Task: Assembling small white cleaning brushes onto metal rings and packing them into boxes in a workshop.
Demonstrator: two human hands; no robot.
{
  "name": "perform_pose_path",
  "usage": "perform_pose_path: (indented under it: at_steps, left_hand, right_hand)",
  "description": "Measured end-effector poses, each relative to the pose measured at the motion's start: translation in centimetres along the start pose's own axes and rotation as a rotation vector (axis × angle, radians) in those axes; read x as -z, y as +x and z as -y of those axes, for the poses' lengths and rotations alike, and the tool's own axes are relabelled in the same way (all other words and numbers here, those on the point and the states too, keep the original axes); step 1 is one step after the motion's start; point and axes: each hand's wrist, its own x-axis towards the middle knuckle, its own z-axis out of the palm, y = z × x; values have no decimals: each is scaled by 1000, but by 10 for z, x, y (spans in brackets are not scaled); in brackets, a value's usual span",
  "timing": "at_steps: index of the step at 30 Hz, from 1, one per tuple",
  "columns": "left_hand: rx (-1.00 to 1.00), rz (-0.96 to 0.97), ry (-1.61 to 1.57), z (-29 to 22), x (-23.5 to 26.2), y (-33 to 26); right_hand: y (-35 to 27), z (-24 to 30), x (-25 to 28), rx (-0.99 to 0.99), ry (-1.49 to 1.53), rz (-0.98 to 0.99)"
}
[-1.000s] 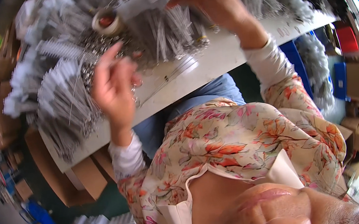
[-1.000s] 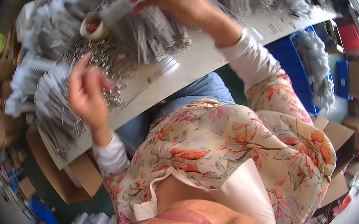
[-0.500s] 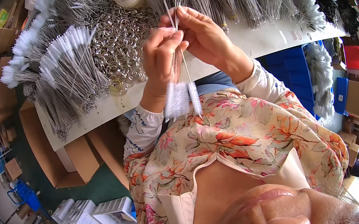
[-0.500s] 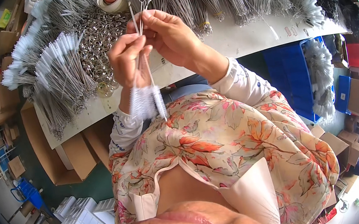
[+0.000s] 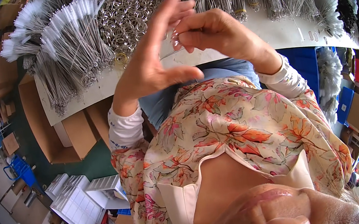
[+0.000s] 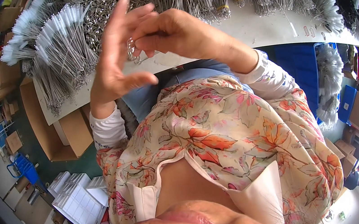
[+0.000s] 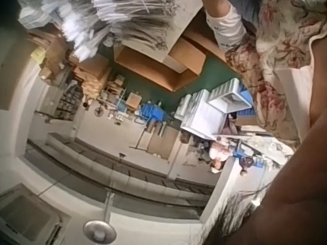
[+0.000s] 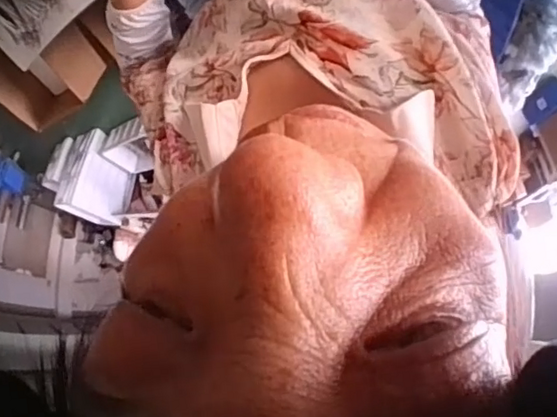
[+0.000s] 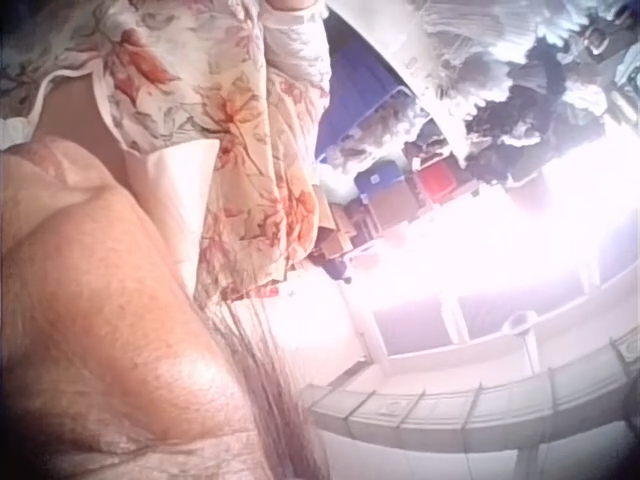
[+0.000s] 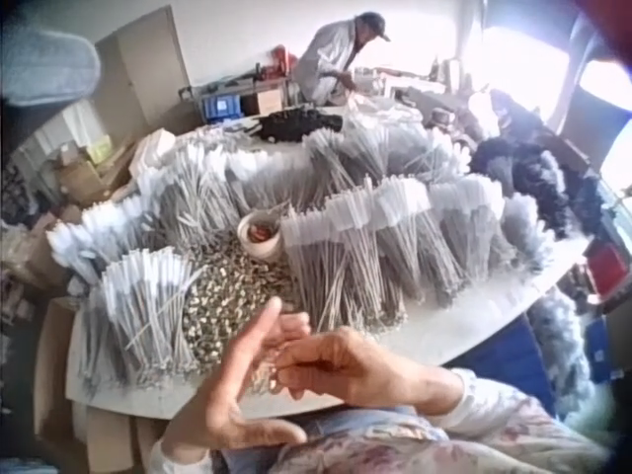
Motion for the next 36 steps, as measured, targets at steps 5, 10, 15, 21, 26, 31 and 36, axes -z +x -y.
perform_pose_path:
  at_steps: [5,10,15,21,26,31,36]
  left_hand:
    - [-22,-165,247,11,8,-24]
    - [-71,-228,236,7,-23,-31]
    - [-353,-109,471,29,-53,-45]
    - [354,-459,830,56,-15,-87]
    - [443,-338,858,75,-12,-98]
    - [369,-533,-99,42,0,-77]
    - [258,-337,169,16,31,-65]
  right_hand:
    - [-6,16,4,-168,83,105]
    - [-22,4,6,-416,305,201]
    - [-49,-16,23,-510,194,360]
    - [-121,-66,75,-289,-1379,-54]
    - [-74,-66,21,-72,-742,-225]
    - [-2,-60,-44,203,-641,-248]
    - [16,-41,-32,215,-446,-87]
